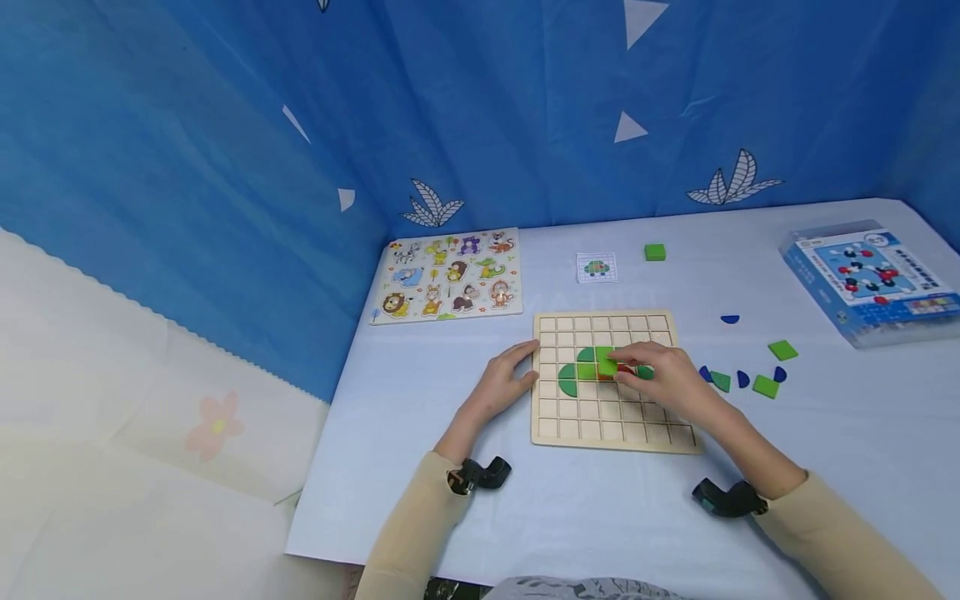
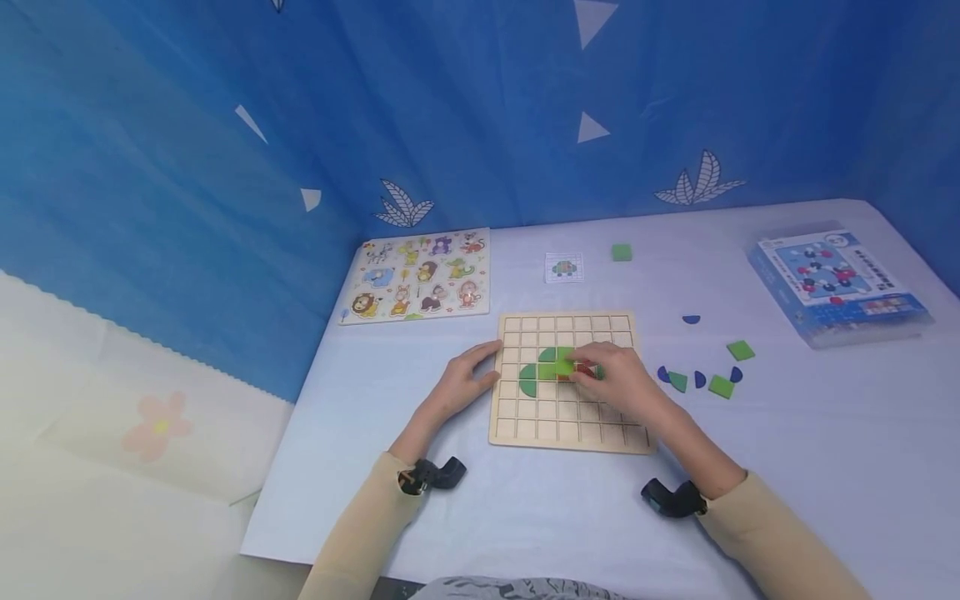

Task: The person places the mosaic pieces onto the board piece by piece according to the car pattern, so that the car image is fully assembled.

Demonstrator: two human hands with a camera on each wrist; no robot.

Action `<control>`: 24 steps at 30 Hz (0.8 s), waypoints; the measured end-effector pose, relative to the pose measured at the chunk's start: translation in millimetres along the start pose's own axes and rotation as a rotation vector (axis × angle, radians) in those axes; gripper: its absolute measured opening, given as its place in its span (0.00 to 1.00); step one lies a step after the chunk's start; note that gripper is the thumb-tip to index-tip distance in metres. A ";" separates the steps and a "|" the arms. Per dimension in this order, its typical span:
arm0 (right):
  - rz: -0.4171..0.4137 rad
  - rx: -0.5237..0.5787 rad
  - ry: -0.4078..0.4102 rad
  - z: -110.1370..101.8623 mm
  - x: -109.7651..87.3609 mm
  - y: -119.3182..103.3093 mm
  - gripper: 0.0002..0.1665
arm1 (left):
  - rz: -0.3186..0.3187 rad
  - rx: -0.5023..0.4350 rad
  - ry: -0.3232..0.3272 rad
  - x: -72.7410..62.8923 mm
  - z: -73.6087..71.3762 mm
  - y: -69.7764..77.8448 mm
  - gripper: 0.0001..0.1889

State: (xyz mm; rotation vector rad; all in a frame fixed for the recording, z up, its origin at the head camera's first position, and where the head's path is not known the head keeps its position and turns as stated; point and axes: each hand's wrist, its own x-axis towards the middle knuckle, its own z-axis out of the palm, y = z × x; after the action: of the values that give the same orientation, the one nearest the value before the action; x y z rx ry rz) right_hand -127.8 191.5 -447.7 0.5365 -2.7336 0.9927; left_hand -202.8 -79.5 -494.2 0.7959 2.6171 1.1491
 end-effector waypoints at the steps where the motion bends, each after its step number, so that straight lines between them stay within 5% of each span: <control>1: -0.012 0.004 -0.006 3.7 0.8 -0.4 0.19 | -0.003 0.001 -0.001 0.0 -0.2 0.3 0.29; 8: -0.040 0.068 -0.046 22.5 2.2 -4.0 0.18 | -0.001 -0.002 -0.003 0.2 -0.4 0.6 0.28; 24: -0.141 -0.058 -0.098 34.7 2.2 -1.1 0.17 | 0.007 -0.011 0.002 -0.1 0.7 -0.4 0.28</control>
State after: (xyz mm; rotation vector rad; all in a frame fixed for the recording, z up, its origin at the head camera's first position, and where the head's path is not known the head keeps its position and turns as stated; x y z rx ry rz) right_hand -131.1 167.6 -472.7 0.7744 -2.7533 0.8730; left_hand -202.6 -79.4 -495.0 0.8034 2.6098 1.1657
